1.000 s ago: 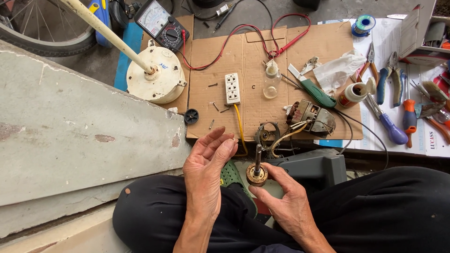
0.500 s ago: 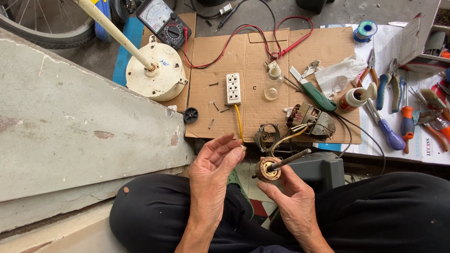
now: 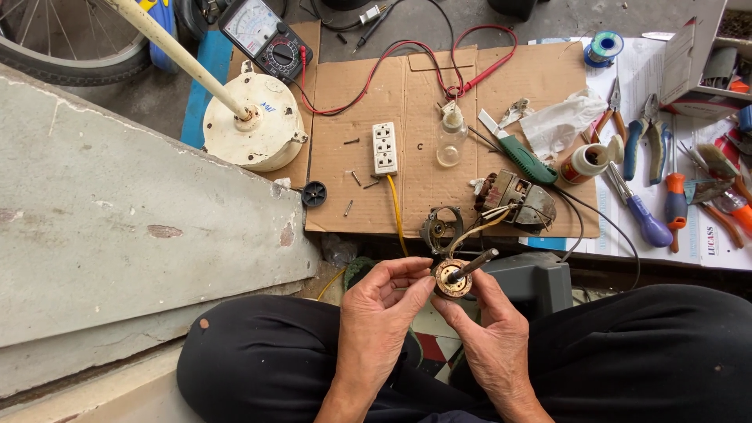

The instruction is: The person applies lubricant to a motor rotor and stator, then inserts the rotor into the stator housing. They handle a small bottle of lubricant, a motor rotor, and a motor stator while sitting on the floor.

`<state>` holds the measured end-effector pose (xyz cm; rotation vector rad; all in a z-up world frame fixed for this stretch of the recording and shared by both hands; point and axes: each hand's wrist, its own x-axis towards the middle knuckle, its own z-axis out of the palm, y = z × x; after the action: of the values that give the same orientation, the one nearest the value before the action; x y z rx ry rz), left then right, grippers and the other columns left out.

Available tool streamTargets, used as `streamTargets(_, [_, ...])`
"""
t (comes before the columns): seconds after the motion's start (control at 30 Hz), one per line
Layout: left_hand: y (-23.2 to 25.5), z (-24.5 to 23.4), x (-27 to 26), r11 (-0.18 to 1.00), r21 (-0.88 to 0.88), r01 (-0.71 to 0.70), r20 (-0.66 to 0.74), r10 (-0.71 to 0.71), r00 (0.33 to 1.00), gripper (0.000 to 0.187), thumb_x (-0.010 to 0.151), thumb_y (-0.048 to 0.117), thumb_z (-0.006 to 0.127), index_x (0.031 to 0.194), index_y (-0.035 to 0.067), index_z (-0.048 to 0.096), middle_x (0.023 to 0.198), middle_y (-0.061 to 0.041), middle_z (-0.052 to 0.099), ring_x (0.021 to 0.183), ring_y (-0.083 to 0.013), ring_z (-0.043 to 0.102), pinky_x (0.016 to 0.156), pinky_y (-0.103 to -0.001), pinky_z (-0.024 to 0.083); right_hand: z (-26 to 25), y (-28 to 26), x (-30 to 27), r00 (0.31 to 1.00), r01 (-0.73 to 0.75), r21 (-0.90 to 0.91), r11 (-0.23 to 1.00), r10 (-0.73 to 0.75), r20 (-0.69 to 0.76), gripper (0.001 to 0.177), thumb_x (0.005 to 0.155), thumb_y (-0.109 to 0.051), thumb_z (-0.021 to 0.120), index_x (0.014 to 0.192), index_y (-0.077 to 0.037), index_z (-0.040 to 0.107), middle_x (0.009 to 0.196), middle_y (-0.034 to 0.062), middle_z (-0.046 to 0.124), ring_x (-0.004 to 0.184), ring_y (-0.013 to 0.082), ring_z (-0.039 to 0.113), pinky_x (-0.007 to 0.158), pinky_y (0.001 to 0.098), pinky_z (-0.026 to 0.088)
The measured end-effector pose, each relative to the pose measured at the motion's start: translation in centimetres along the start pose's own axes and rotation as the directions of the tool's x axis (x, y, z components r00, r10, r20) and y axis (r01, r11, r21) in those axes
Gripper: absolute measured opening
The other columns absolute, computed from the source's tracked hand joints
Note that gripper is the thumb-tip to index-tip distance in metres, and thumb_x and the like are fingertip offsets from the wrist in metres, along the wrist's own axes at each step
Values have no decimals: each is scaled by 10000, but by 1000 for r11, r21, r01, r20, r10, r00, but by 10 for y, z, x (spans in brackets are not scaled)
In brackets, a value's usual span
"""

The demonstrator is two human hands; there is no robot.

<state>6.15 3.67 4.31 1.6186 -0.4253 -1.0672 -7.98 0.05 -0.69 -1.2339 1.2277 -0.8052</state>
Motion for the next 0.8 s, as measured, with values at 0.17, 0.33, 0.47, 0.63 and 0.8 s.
streamTargets(0.17, [1, 3, -1, 999, 43, 9, 14, -10, 1000, 247, 896, 109, 873, 1142, 102, 886, 1092, -52, 905, 1020, -125, 851, 948, -256, 719, 0, 1, 1, 999, -36, -12, 999, 35, -23, 534, 816, -117, 924, 1337, -107, 808, 1261, -2, 834, 1198, 120, 783, 1126, 253, 568])
streamTargets(0.33, [2, 3, 0, 999, 47, 22, 11, -22, 1000, 255, 910, 101, 856, 1164, 108, 884, 1102, -44, 896, 1042, -118, 838, 969, -255, 709, -1, 2, 2, 999, -25, -2, 1000, 25, -29, 534, 827, -109, 910, 1349, -92, 798, 1267, 9, 833, 1208, 126, 774, 1141, 258, 564])
streamTargets(0.47, [4, 2, 0, 999, 50, 17, 20, -18, 1000, 267, 923, 96, 842, 1187, 103, 879, 1114, -40, 886, 1064, -116, 830, 986, -252, 700, -1, 0, 3, 999, -36, -6, 999, 36, -33, 555, 832, -110, 901, 1375, -100, 786, 1290, 15, 837, 1226, 131, 775, 1150, 265, 565])
streamTargets(0.63, [6, 2, 1, 997, 61, 38, 18, -39, 999, 288, 919, 99, 843, 1205, 102, 876, 1145, -34, 883, 1090, -112, 812, 999, -256, 696, -2, 2, 2, 999, -24, -90, 996, 21, -41, 557, 829, -152, 911, 1372, -135, 791, 1277, -20, 837, 1187, 109, 769, 1120, 252, 555])
streamTargets(0.8, [4, -1, 2, 1000, 5, 9, 19, -9, 1000, 313, 913, 89, 849, 1226, 72, 853, 1177, -69, 877, 1095, -138, 809, 1018, -263, 675, -2, -2, 2, 1000, 11, -156, 988, -15, -25, 507, 831, -154, 900, 1328, -168, 801, 1236, -39, 837, 1153, 107, 770, 1117, 264, 549])
